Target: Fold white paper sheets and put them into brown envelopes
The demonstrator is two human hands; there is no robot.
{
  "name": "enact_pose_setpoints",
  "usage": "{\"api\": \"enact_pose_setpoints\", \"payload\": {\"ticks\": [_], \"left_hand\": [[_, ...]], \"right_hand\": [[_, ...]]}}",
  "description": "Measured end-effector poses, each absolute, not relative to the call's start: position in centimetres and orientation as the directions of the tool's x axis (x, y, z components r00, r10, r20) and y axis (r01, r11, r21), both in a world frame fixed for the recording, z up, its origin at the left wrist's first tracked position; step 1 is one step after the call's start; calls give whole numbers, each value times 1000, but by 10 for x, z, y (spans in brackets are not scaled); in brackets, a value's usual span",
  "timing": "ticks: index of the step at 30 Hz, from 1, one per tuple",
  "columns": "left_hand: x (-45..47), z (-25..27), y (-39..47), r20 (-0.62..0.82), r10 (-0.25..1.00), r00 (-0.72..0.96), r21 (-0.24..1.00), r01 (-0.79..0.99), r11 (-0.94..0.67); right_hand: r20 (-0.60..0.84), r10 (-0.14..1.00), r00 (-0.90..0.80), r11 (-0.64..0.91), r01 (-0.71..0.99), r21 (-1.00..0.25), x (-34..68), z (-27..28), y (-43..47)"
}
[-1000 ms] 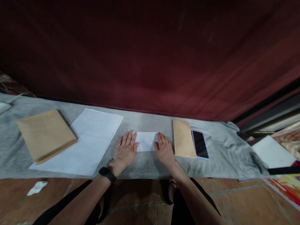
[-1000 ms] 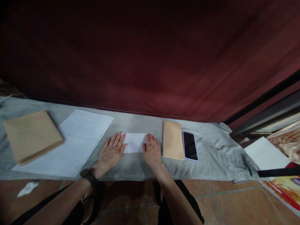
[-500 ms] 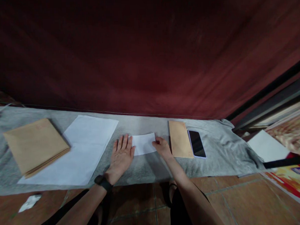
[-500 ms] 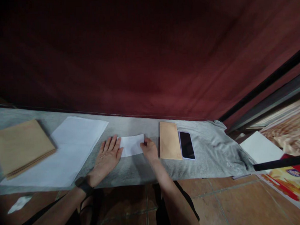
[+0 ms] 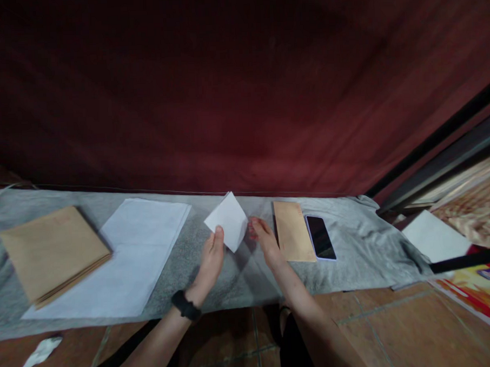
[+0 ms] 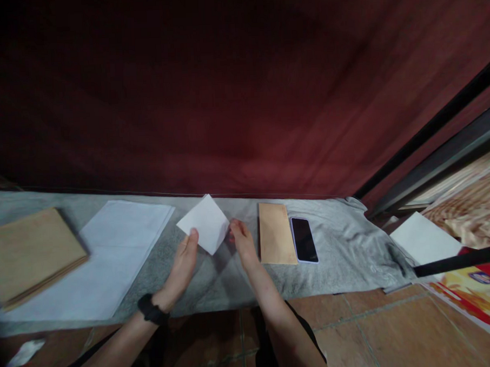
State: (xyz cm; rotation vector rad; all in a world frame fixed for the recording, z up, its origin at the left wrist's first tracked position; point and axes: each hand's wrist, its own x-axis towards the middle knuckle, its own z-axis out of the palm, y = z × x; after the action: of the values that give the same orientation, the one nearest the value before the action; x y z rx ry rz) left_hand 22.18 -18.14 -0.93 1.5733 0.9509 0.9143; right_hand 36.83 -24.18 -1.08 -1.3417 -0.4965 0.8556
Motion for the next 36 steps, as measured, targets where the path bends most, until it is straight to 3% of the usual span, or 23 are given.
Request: {"api": "enact_pose_setpoints", "payload": {"ticks": [3, 5, 11, 16, 19, 24, 26, 29, 32, 36], "left_hand": [[228, -16, -184, -104, 915, 389, 977, -131, 166], [230, -19, -188, -188, 883, 429, 939, -186, 290], [208, -12, -177, -307, 855, 417, 884, -207, 418], [181, -19, -157, -244, 903, 354, 970, 101, 222], [174, -30, -154, -188, 891, 412, 958, 277, 74], [173, -34, -155, -133, 875, 466, 835, 528, -155], [173, -31, -156, -134, 870, 474, 783, 589, -201], [174, -24, -158, -154, 855, 496, 717, 651, -249], [176, -18, -160, -178, 842, 509, 653, 701, -286], [175, -12, -161, -201, 821, 534, 582, 740, -339]], "right_hand": [[-273, 771, 576, -59, -362, -930, 368, -21, -242], [-286, 804, 522, -63, -403, -913, 367, -26, -244], [-188, 794, 578, -78, -210, -975, 382, -29, -251], [-91, 857, 507, -208, 178, -962, 392, -38, -257], [-54, 845, 532, -323, 427, -845, 387, -42, -261], [84, 788, 610, -451, 665, -595, 377, -35, -267], [234, 790, 567, -415, 775, -476, 373, -31, -267], [357, 842, 404, -210, 856, -473, 360, -31, -263], [321, 918, 234, -46, 865, -499, 340, -41, -259], [222, 967, 123, -28, 921, -388, 321, -58, -261]]}}
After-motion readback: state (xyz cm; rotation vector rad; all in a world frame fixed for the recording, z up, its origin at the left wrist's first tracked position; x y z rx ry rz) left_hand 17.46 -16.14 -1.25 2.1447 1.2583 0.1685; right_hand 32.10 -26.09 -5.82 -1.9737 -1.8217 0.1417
